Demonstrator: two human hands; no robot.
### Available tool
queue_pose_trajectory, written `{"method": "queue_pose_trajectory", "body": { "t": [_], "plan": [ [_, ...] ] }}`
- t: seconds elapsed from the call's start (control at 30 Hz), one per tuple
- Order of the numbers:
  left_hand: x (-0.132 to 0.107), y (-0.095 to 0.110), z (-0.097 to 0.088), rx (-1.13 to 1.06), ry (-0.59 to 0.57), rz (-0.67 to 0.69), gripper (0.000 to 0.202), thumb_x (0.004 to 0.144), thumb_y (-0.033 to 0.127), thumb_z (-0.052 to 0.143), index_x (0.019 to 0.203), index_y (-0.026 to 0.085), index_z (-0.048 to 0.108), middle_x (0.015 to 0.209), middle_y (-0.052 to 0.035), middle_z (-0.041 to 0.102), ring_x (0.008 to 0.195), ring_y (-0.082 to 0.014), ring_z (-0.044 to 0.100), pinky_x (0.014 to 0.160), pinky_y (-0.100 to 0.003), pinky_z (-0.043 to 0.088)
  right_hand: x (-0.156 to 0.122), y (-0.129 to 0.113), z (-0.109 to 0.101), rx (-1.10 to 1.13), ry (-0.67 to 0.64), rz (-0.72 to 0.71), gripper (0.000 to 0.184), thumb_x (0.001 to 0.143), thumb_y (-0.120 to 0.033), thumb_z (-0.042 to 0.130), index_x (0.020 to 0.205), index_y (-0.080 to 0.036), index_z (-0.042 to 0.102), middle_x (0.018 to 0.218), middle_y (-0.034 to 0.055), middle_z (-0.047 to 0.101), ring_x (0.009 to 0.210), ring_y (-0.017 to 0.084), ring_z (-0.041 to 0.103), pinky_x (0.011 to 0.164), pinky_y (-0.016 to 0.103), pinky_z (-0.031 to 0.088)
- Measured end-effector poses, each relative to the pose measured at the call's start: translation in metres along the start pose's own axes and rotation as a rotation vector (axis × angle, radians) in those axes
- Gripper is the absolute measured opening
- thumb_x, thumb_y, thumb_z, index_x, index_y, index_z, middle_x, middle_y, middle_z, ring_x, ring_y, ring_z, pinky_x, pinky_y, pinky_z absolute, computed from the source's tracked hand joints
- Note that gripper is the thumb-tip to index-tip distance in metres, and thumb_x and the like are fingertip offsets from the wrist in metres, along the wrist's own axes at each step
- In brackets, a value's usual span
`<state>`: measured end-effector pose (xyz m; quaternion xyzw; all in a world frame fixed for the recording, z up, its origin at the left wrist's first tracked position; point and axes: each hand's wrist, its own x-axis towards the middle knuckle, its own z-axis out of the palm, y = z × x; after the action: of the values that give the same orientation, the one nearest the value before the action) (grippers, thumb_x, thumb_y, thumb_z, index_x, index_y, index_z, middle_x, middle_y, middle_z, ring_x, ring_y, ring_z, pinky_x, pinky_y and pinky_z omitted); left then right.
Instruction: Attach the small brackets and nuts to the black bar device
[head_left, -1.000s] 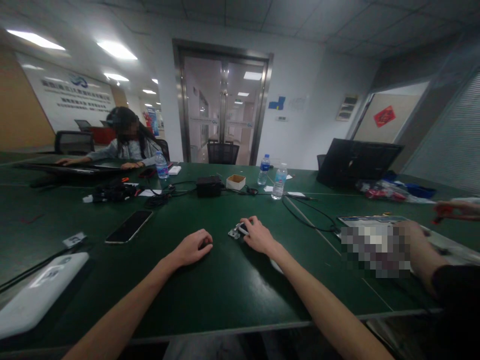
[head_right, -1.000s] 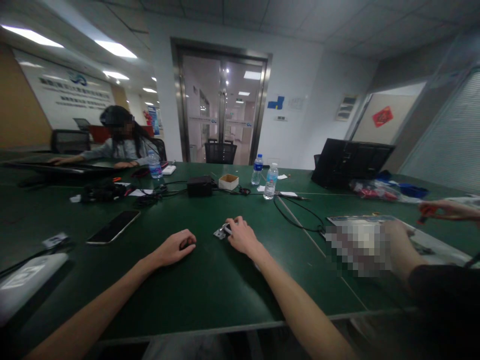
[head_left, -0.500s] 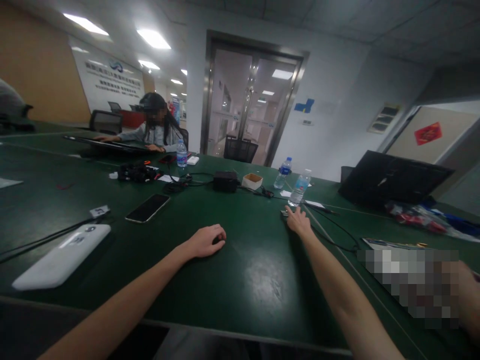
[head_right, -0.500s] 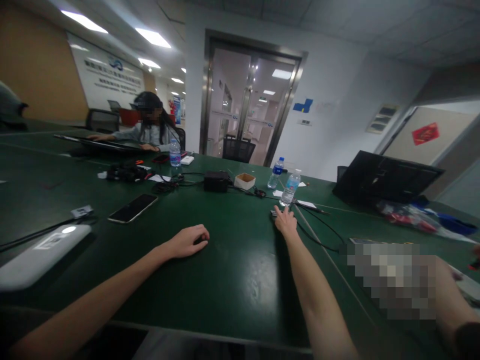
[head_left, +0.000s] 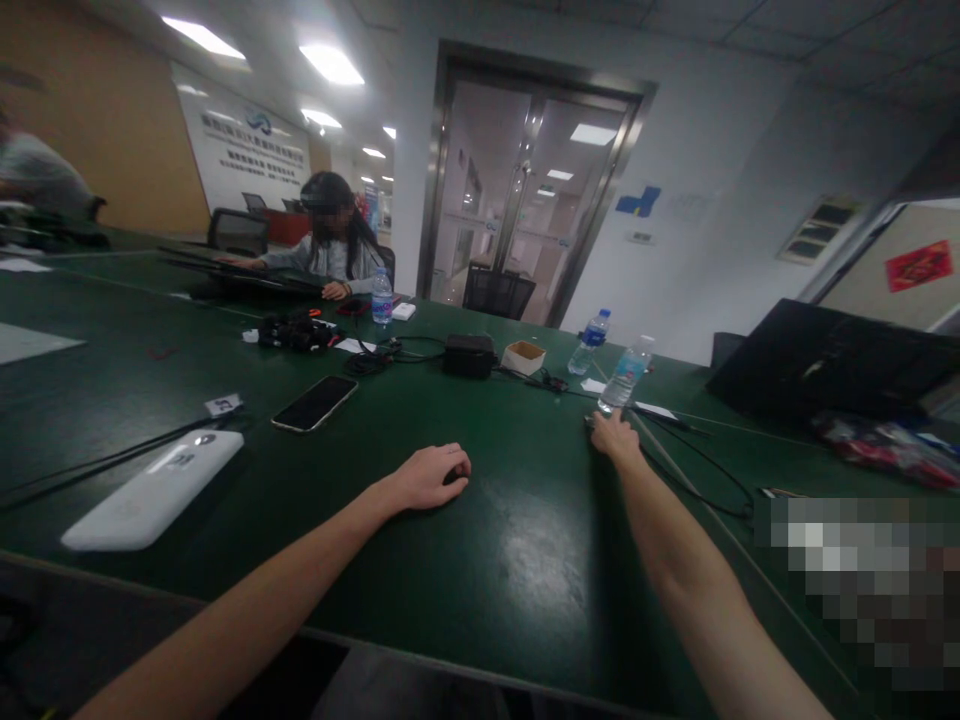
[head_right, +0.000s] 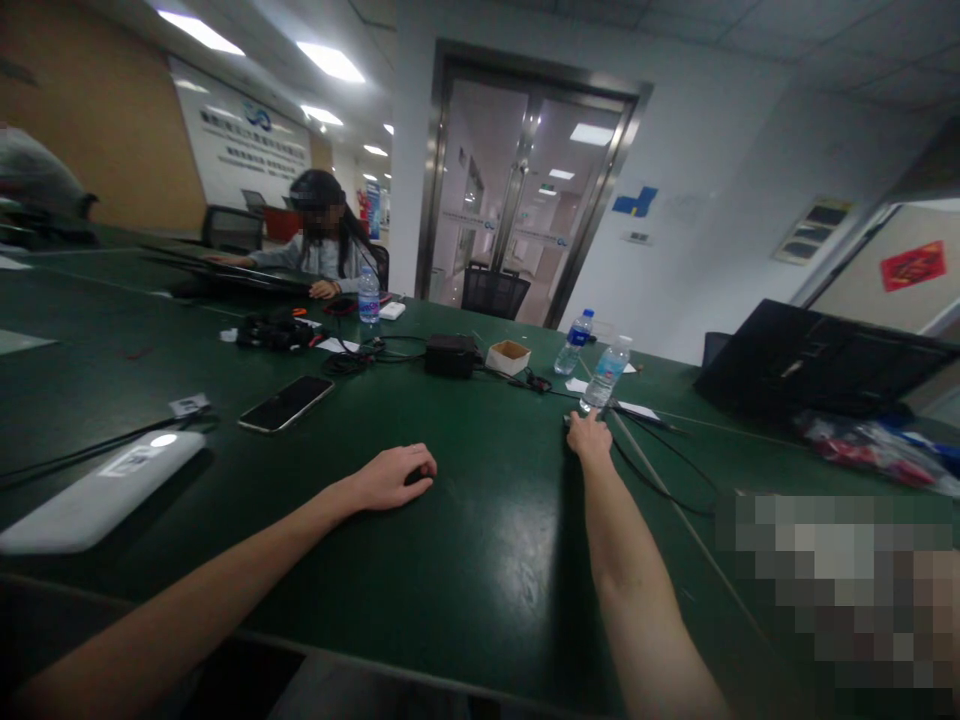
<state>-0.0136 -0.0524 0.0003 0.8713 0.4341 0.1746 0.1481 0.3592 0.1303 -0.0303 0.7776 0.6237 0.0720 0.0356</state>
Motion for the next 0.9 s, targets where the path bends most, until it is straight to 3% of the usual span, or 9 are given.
{"method": "queue_pose_trajectory", "body": {
  "t": [0.2,0.37,0.53,0.73,0.9],
  "plan": [
    [0.0007,-0.0028,0.0024,0.005,0.006,0.014,0.017,0.087,0.03,0.05,0.097,0.02,0.059,0.097,-0.0038,0.058,0.085,-0.0182,0.057,0.073,-0.028,0.045,0.0009,-0.0018,0.0042,0.015,0.014,0.009,0.037,0.095,-0.026,0.028,0.129,-0.03,0.042,0.131,0.0162,0.035,0.111,0.031,0.051,0.08,0.04,0.042],
    [-0.0001,-0.0042,0.0022,-0.015,-0.004,0.006,0.017,0.087,0.03,0.051,0.098,0.02,0.059,0.098,-0.0033,0.058,0.086,-0.0185,0.057,0.072,-0.028,0.045,0.0028,-0.0066,0.0043,0.028,0.005,0.037,0.037,0.096,-0.025,0.026,0.125,-0.031,0.047,0.135,0.0161,0.033,0.113,0.033,0.049,0.083,0.044,0.039],
    [0.0,-0.006,0.0032,-0.027,-0.011,0.002,0.017,0.087,0.03,0.051,0.099,0.021,0.059,0.099,-0.0033,0.058,0.087,-0.0187,0.057,0.073,-0.029,0.046,0.0012,-0.0063,0.0031,0.042,0.01,0.044,0.04,0.096,-0.025,0.027,0.134,-0.028,0.037,0.135,0.0179,0.033,0.114,0.031,0.048,0.084,0.042,0.039],
    [-0.0004,-0.0042,0.0013,-0.033,-0.027,-0.006,0.017,0.088,0.03,0.05,0.099,0.02,0.059,0.1,-0.004,0.058,0.088,-0.019,0.057,0.073,-0.029,0.046,0.003,-0.0075,0.0019,0.041,-0.021,0.057,0.036,0.096,-0.024,0.027,0.127,-0.029,0.046,0.137,0.0163,0.032,0.115,0.033,0.047,0.083,0.043,0.04],
    [-0.0006,0.0007,-0.0026,0.001,-0.035,-0.019,0.017,0.088,0.029,0.05,0.099,0.02,0.059,0.1,-0.0043,0.059,0.088,-0.019,0.058,0.075,-0.029,0.046,0.0024,-0.0066,0.0033,0.049,-0.004,0.047,0.04,0.095,-0.023,0.028,0.134,-0.028,0.037,0.138,0.017,0.031,0.116,0.033,0.046,0.085,0.042,0.039]
  ]
}}
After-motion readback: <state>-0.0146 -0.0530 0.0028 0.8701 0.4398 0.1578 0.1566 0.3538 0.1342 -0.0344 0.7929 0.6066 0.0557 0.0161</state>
